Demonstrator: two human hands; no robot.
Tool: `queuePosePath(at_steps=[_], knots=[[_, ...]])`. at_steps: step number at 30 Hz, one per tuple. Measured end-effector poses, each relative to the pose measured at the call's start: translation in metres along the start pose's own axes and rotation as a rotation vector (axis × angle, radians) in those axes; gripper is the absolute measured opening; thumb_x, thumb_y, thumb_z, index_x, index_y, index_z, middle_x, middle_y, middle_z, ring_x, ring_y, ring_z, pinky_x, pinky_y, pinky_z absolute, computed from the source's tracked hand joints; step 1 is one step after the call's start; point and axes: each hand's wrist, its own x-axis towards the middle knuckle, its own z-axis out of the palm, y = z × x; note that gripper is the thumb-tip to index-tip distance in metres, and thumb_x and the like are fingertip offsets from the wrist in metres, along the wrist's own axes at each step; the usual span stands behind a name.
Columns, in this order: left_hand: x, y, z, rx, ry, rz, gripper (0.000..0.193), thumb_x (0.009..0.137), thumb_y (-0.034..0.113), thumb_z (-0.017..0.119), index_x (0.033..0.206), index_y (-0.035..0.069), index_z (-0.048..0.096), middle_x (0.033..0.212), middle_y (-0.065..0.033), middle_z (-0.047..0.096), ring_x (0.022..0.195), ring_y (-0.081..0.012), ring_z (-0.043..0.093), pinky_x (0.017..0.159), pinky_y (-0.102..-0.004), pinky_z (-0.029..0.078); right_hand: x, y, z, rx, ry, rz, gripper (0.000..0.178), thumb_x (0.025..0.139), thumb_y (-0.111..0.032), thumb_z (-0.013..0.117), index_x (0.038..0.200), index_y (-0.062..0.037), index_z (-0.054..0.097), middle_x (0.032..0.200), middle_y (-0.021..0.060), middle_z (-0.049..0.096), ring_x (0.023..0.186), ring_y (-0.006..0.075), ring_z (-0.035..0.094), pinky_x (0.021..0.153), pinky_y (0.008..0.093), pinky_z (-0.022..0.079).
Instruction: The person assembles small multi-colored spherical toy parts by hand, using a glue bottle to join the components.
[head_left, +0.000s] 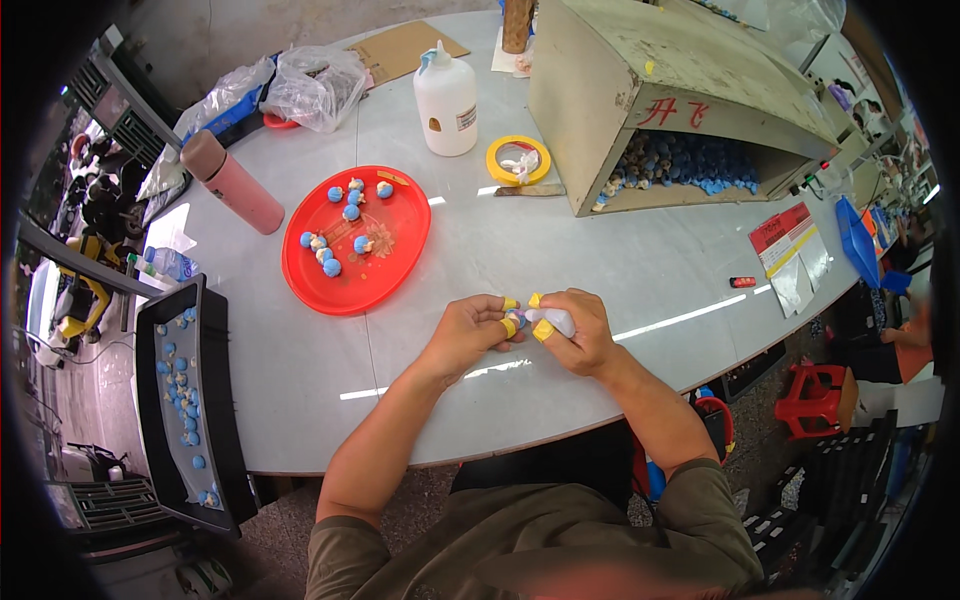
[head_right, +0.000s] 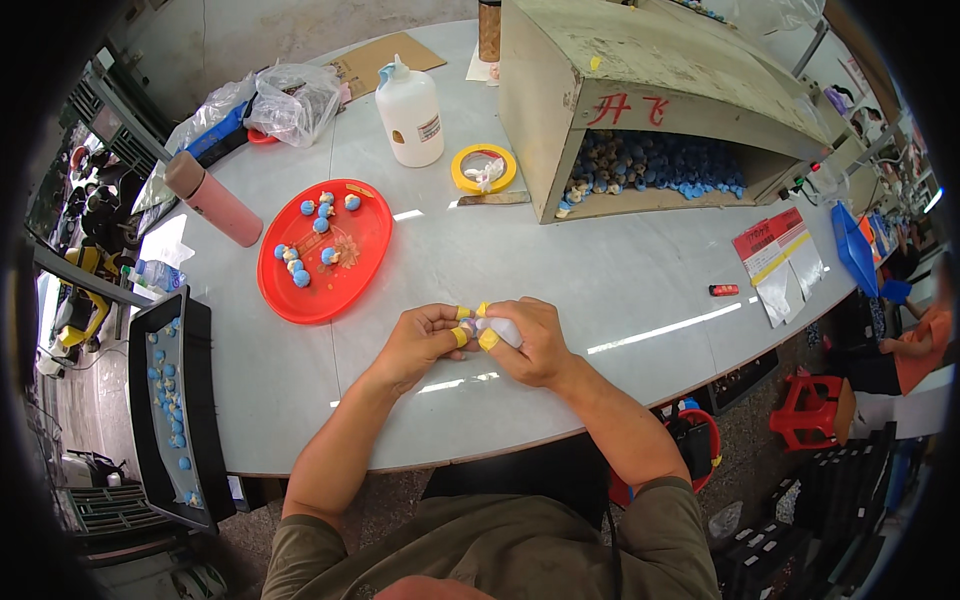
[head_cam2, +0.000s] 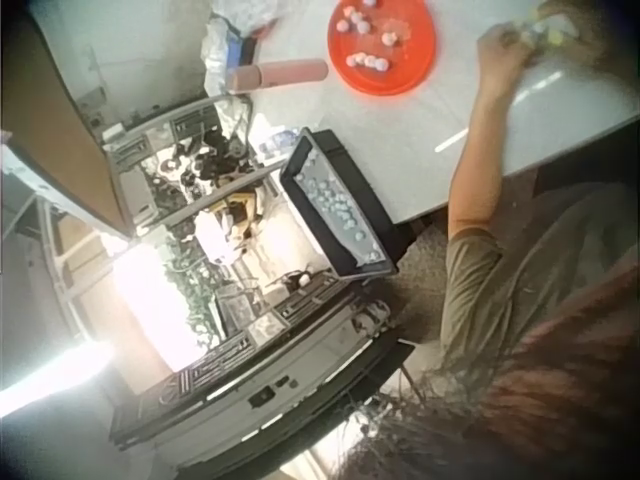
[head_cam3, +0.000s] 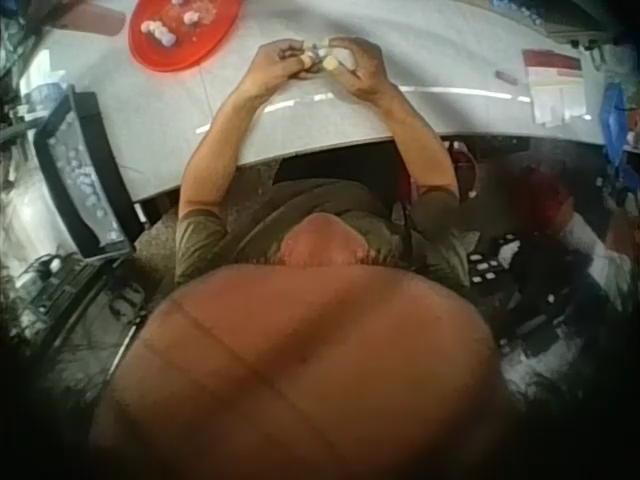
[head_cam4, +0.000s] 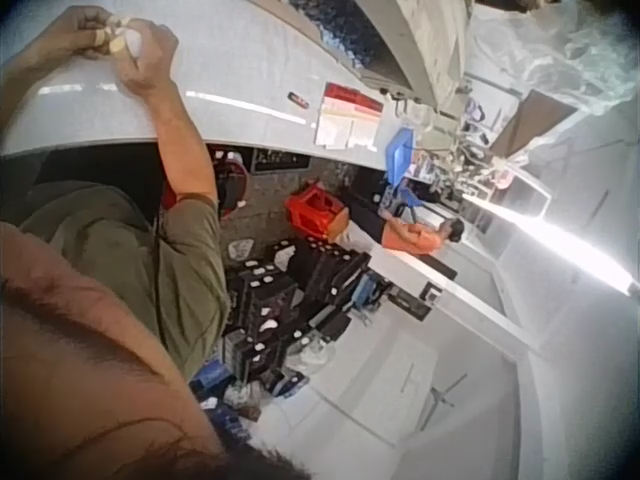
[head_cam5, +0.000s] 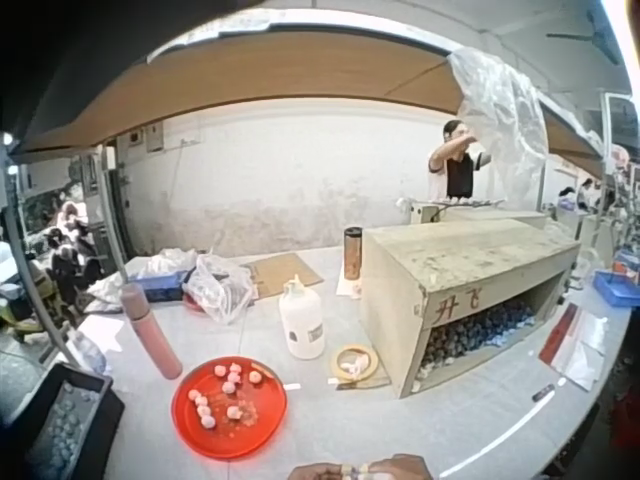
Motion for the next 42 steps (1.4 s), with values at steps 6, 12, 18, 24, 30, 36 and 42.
queuePosePath(at_steps=[6, 12, 18, 24, 30, 36, 42], knots=[[-0.001, 0.004, 0.001, -0.023, 0.03, -0.021, 0.032, 0.091, 0.007, 0.059, 0.119, -0.008, 0.053, 0.105, -0.0132, 0.066, 0.092, -0.0181, 0.067, 0.072, -0.0236, 0.052, -0.001, 0.0, -0.001, -0.06, 0.021, -0.052, 0.022, 0.072, -0.01, 0.069, 0.091, -0.0021, 0.061, 0.08, 0.0111, 0.068, 0.053, 0.0242, 0.055, 0.052, 0.0331, 0.043], [-0.001, 0.004, 0.001, -0.061, 0.045, -0.027, 0.031, 0.092, 0.007, 0.059, 0.119, -0.007, 0.052, 0.107, -0.0131, 0.065, 0.094, -0.0184, 0.067, 0.074, -0.0231, 0.052, 0.003, -0.004, -0.001, -0.147, 0.025, -0.153, 0.022, 0.069, -0.008, 0.07, 0.089, -0.0028, 0.062, 0.076, 0.0092, 0.067, 0.05, 0.0223, 0.054, 0.05, 0.0312, 0.041], [-0.001, 0.004, 0.001, -0.076, 0.05, -0.033, 0.033, 0.091, 0.007, 0.059, 0.12, -0.008, 0.052, 0.107, -0.0133, 0.065, 0.095, -0.0188, 0.067, 0.075, -0.0234, 0.053, 0.003, -0.006, -0.002, -0.148, 0.025, -0.157, 0.022, 0.069, -0.008, 0.071, 0.088, -0.0027, 0.062, 0.075, 0.0093, 0.067, 0.05, 0.0224, 0.055, 0.05, 0.0309, 0.041], [0.0, 0.005, 0.001, -0.094, 0.061, -0.037, 0.034, 0.091, 0.007, 0.06, 0.12, -0.008, 0.051, 0.107, -0.0137, 0.065, 0.094, -0.0187, 0.067, 0.076, -0.0239, 0.053, 0.002, -0.007, -0.003, -0.167, 0.01, -0.166, 0.022, 0.069, -0.009, 0.07, 0.088, -0.0024, 0.061, 0.074, 0.0093, 0.067, 0.051, 0.0228, 0.057, 0.05, 0.0311, 0.042], [-0.003, 0.008, 0.004, -0.111, 0.094, -0.044, 0.033, 0.092, 0.008, 0.06, 0.119, -0.007, 0.051, 0.106, -0.0136, 0.065, 0.094, -0.0186, 0.066, 0.076, -0.0243, 0.053, 0.003, -0.011, -0.001, -0.171, -0.007, -0.178, 0.02, 0.069, -0.009, 0.07, 0.086, -0.0025, 0.061, 0.072, 0.0087, 0.066, 0.05, 0.0226, 0.057, 0.049, 0.0311, 0.042], [-0.001, 0.005, 0.003, -0.112, 0.082, -0.039, 0.033, 0.091, 0.007, 0.06, 0.119, -0.008, 0.051, 0.106, -0.0137, 0.065, 0.094, -0.0188, 0.067, 0.075, -0.0244, 0.053, 0.001, -0.006, -0.001, -0.129, 0.047, -0.194, 0.02, 0.069, -0.007, 0.068, 0.086, 0.0017, 0.06, 0.066, 0.0106, 0.063, 0.045, 0.0223, 0.05, 0.047, 0.0319, 0.039], [-0.003, 0.006, 0.004, -0.074, 0.065, -0.033, 0.032, 0.091, 0.005, 0.058, 0.119, -0.008, 0.05, 0.107, -0.0141, 0.064, 0.094, -0.019, 0.067, 0.074, -0.0239, 0.053, 0.002, -0.006, 0.0, -0.141, 0.034, -0.158, 0.02, 0.069, -0.008, 0.07, 0.086, -0.0014, 0.061, 0.072, 0.0099, 0.066, 0.048, 0.0222, 0.055, 0.049, 0.0309, 0.041]])
